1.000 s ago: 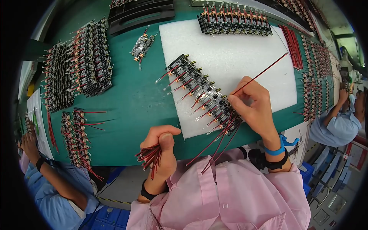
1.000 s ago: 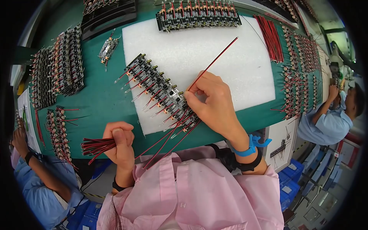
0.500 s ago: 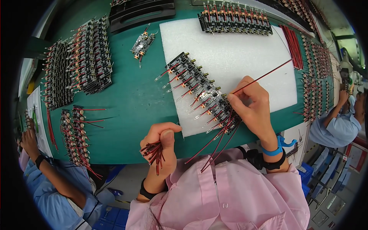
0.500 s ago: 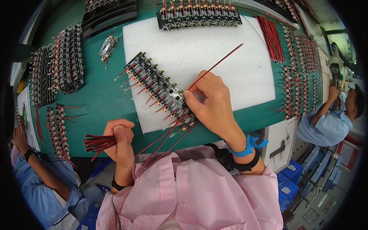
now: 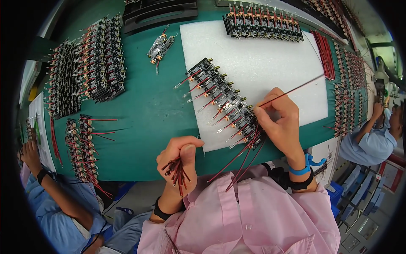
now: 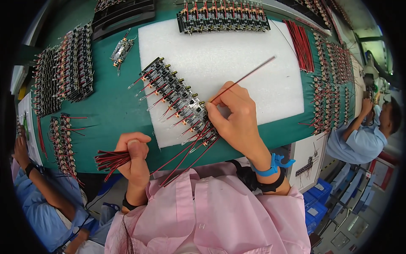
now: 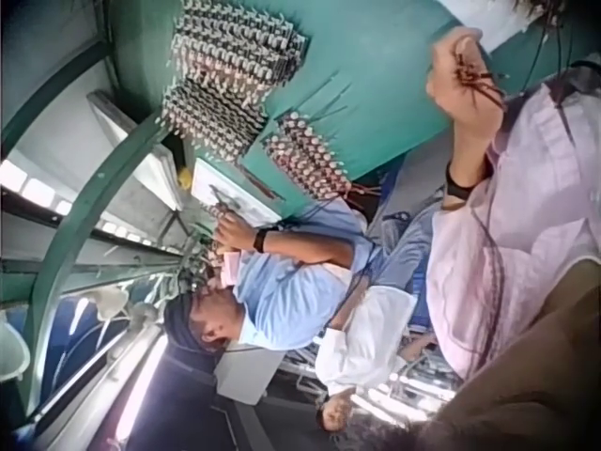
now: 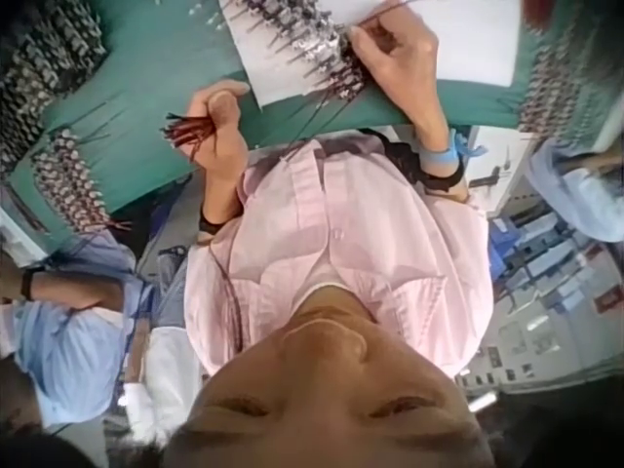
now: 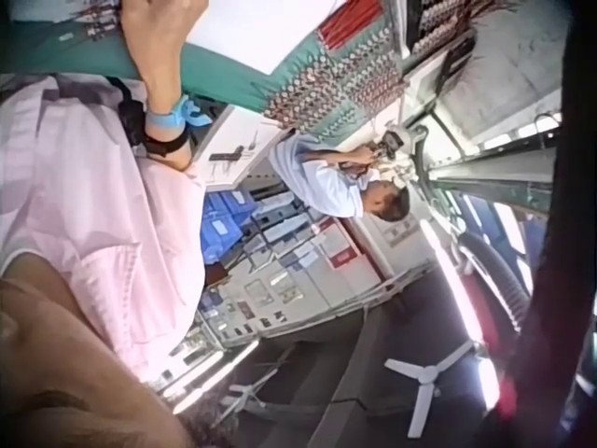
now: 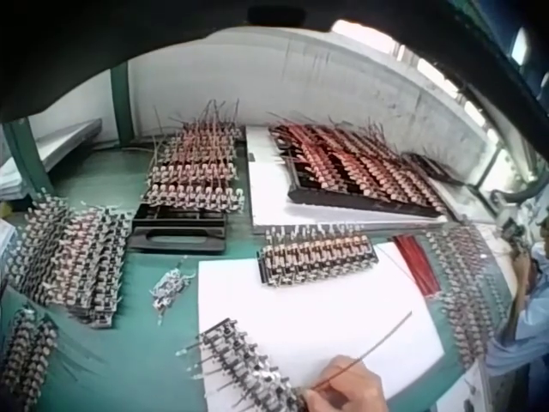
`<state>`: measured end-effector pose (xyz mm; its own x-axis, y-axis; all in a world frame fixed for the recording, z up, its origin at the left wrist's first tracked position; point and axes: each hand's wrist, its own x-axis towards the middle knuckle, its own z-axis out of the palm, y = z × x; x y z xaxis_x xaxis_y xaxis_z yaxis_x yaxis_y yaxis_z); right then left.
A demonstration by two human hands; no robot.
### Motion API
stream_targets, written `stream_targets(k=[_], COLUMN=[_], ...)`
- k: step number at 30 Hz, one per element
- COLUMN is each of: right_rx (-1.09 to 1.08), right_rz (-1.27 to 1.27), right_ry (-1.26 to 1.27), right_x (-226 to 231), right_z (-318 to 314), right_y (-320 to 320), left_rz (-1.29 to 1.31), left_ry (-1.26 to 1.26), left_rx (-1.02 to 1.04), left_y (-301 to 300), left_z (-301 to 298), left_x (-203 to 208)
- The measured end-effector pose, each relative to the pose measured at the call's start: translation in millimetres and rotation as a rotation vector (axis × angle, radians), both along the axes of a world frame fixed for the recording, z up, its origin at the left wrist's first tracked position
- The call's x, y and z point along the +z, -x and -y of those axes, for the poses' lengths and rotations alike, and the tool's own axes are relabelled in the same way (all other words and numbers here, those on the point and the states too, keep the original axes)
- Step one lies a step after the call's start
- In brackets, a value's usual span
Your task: The person picks up a bundle of wires and inserts them one by one into the connectors on a circuit board. After filling the connectors, the person moves the completed circuit board aside and pulls a new one onto the workspace.
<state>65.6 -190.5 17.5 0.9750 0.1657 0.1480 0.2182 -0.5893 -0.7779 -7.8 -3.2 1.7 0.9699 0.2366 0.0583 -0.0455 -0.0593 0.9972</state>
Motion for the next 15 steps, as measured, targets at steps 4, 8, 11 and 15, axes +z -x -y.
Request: stream_targets(k=[4, 8, 11, 15], right_rx=[0.089, 0.088, 0.092, 0.116], right_rz=[0.017, -0.046, -0.047, -0.038], right_ry=[0.048, 0.075, 0.114, 0.151], right_x=[2.2, 7.1, 9.0, 12.3], right_z=[2.9, 1.9, 0.6, -0.3], right_y=[-4.7, -6.0, -7.0, -8.0], left_rz=[0.015, 0.028, 0.035, 0.042], left_ry=[0.001, 0.009, 0.011, 0.007], left_rx=[-0.001, -0.002, -0.003, -0.004], left_y=[-0.8, -1.8, -1.9, -2.2], left_z=[0.2, 0.7, 0.4, 0.6], left_x=[-0.5, -0.8, -1.0, -0.5])
